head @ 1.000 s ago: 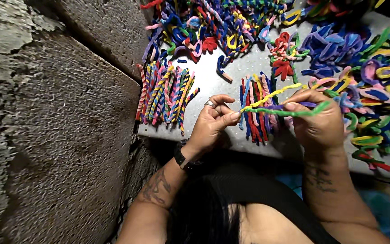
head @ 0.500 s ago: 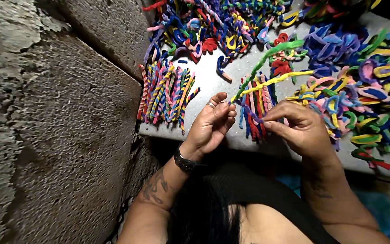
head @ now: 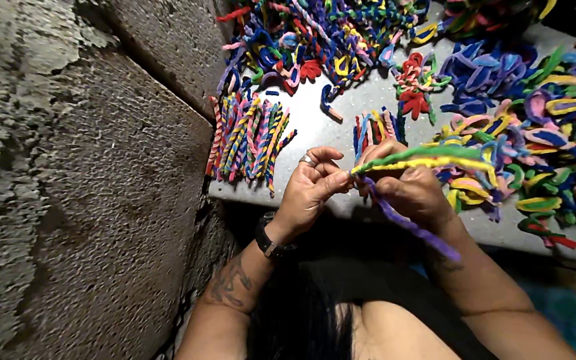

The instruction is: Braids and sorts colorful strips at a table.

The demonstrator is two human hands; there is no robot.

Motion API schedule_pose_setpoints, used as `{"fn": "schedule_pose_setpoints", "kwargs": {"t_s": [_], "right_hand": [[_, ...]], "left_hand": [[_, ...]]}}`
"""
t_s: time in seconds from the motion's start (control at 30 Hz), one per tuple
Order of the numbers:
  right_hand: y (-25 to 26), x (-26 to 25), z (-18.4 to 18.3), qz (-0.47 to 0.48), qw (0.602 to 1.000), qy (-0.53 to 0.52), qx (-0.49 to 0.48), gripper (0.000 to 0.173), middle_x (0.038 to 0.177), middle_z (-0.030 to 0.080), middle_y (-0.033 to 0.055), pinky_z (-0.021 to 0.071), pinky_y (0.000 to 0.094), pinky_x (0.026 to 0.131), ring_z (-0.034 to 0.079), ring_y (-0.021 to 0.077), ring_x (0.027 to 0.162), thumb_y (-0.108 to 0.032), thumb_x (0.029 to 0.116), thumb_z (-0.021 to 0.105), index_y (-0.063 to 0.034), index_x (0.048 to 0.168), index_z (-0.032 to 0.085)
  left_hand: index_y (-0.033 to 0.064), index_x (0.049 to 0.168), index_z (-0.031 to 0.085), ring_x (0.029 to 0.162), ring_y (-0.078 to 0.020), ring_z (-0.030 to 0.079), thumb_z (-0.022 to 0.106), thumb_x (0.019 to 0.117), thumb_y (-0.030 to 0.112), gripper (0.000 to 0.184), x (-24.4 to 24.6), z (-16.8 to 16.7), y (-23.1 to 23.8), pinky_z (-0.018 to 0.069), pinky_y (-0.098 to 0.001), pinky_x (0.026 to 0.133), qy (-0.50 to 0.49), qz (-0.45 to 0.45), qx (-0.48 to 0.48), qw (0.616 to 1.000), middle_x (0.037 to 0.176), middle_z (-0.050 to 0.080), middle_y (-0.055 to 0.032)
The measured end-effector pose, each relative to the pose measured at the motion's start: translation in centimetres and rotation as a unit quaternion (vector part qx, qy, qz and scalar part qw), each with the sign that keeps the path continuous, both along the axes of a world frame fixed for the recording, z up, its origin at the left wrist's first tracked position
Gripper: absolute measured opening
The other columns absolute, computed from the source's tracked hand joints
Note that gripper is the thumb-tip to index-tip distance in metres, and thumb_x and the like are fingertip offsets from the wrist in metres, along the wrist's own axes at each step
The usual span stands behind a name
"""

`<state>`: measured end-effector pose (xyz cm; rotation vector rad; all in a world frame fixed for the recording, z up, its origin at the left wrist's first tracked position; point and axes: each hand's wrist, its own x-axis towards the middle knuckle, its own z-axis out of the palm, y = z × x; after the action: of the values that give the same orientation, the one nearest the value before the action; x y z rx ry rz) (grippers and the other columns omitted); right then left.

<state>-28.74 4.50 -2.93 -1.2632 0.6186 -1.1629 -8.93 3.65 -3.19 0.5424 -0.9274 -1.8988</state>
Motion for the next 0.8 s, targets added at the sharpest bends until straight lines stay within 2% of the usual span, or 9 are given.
{"fn": "schedule_pose_setpoints", "kwargs": {"t_s": [0.03, 0.13, 0.17, 0.27, 0.33, 0.47, 0.57, 0.73, 0.8], "right_hand": [[0.0, -0.1, 0.2, -0.004, 1.0, 0.016, -0.006, 0.025, 0.1, 0.067, -0.0098, 0.0566, 0.0155, 0.063, 0.064, -0.001, 0.078, -0.034, 0.0926, 0.076, -0.0224, 0.112, 0.066], [0.2, 0.0, 0.8, -0.032, 0.998, 0.045, 0.016, 0.016, 0.093, 0.066, -0.0065, 0.0555, 0.016, 0.061, 0.063, 0.001, 0.073, -0.017, 0.091, 0.074, -0.0177, 0.104, 0.064], [0.4, 0.2, 1.0, -0.051, 0.997, 0.053, 0.03, 0.016, 0.091, 0.066, -0.0071, 0.0545, 0.0149, 0.059, 0.062, 0.0003, 0.071, -0.017, 0.0908, 0.075, -0.0178, 0.102, 0.064], [0.9, 1.2, 1.7, -0.121, 0.987, 0.079, 0.072, 0.016, 0.082, 0.064, -0.0092, 0.0492, 0.0122, 0.052, 0.057, -0.0022, 0.061, -0.02, 0.0904, 0.077, -0.019, 0.099, 0.063], [1.4, 1.8, 2.1, -0.155, 0.98, 0.087, 0.089, 0.014, 0.085, 0.067, -0.0096, 0.0517, 0.013, 0.057, 0.06, -0.0018, 0.066, -0.017, 0.094, 0.072, -0.018, 0.105, 0.063], [1.8, 2.5, 2.1, -0.195, 0.973, 0.07, 0.099, 0.015, 0.094, 0.071, -0.0096, 0.0556, 0.0148, 0.067, 0.065, -0.0007, 0.077, -0.008, 0.0981, 0.062, -0.0167, 0.11, 0.066], [1.7, 2.3, 1.0, -0.19, 0.98, 0.042, 0.038, 0.02, 0.105, 0.071, -0.0088, 0.0576, 0.0183, 0.075, 0.066, 0.0013, 0.087, -0.005, 0.0992, 0.059, -0.0164, 0.112, 0.069], [2.0, 2.2, 1.3, -0.177, 0.981, 0.07, 0.03, 0.027, 0.105, 0.07, -0.009, 0.0592, 0.0208, 0.08, 0.068, 0.0028, 0.091, -0.016, 0.0938, 0.072, -0.0163, 0.118, 0.06], [1.9, 2.2, 1.2, -0.19, 0.978, 0.078, 0.026, 0.024, 0.103, 0.069, -0.009, 0.0587, 0.0195, 0.075, 0.067, 0.0024, 0.086, -0.018, 0.0958, 0.071, -0.0161, 0.117, 0.061]], "left_hand": [[0.0176, 0.12, 0.056, 0.078, -0.0058, 0.068, 0.061, 0.096, -0.002, 0.032, 0.0, -0.1, 0.0, 0.0587, -0.0232, 0.077, -0.009, 0.009, -0.014, 1.0, 0.086, 0.069, 0.0039], [0.0141, 0.118, 0.058, 0.078, -0.0037, 0.068, 0.064, 0.0932, -0.006, 0.033, -0.4, -0.1, 0.1, 0.0588, -0.0218, 0.078, -0.055, 0.067, -0.092, 0.992, 0.089, 0.07, 0.005], [0.0126, 0.116, 0.058, 0.081, -0.0022, 0.067, 0.065, 0.0925, -0.007, 0.031, -0.6, -0.1, 0.1, 0.0586, -0.0211, 0.079, -0.084, 0.098, -0.139, 0.982, 0.093, 0.069, 0.0058], [0.0071, 0.112, 0.059, 0.09, -0.0031, 0.066, 0.068, 0.0918, -0.005, 0.025, -1.2, -0.9, 0.1, 0.0577, -0.0229, 0.085, -0.163, 0.205, -0.292, 0.92, 0.101, 0.067, 0.0018], [0.007, 0.11, 0.06, 0.093, -0.0052, 0.066, 0.069, 0.0921, -0.003, 0.022, -1.3, -1.4, 0.1, 0.0577, -0.0238, 0.087, -0.193, 0.254, -0.356, 0.878, 0.101, 0.067, -0.0008], [0.0065, 0.112, 0.059, 0.093, -0.0045, 0.066, 0.068, 0.0944, -0.001, 0.021, -1.2, -1.3, 0.0, 0.0574, -0.0237, 0.087, -0.208, 0.263, -0.353, 0.873, 0.102, 0.067, -0.0007], [-0.0056, 0.119, 0.061, 0.093, -0.0068, 0.066, 0.063, 0.0965, -0.002, 0.023, -1.0, -0.9, -0.2, 0.0571, -0.0247, 0.088, -0.243, 0.237, -0.356, 0.871, 0.104, 0.066, -0.008], [-0.0047, 0.11, 0.068, 0.094, -0.0095, 0.064, 0.065, 0.0957, -0.001, 0.016, -0.7, -1.2, -0.4, 0.0557, -0.0241, 0.088, -0.28, 0.257, -0.429, 0.82, 0.099, 0.066, -0.0099], [-0.0045, 0.108, 0.07, 0.093, -0.0117, 0.065, 0.066, 0.0947, -0.001, 0.014, -0.6, -1.2, -0.4, 0.0559, -0.0245, 0.087, -0.281, 0.257, -0.448, 0.809, 0.098, 0.066, -0.011]]}}
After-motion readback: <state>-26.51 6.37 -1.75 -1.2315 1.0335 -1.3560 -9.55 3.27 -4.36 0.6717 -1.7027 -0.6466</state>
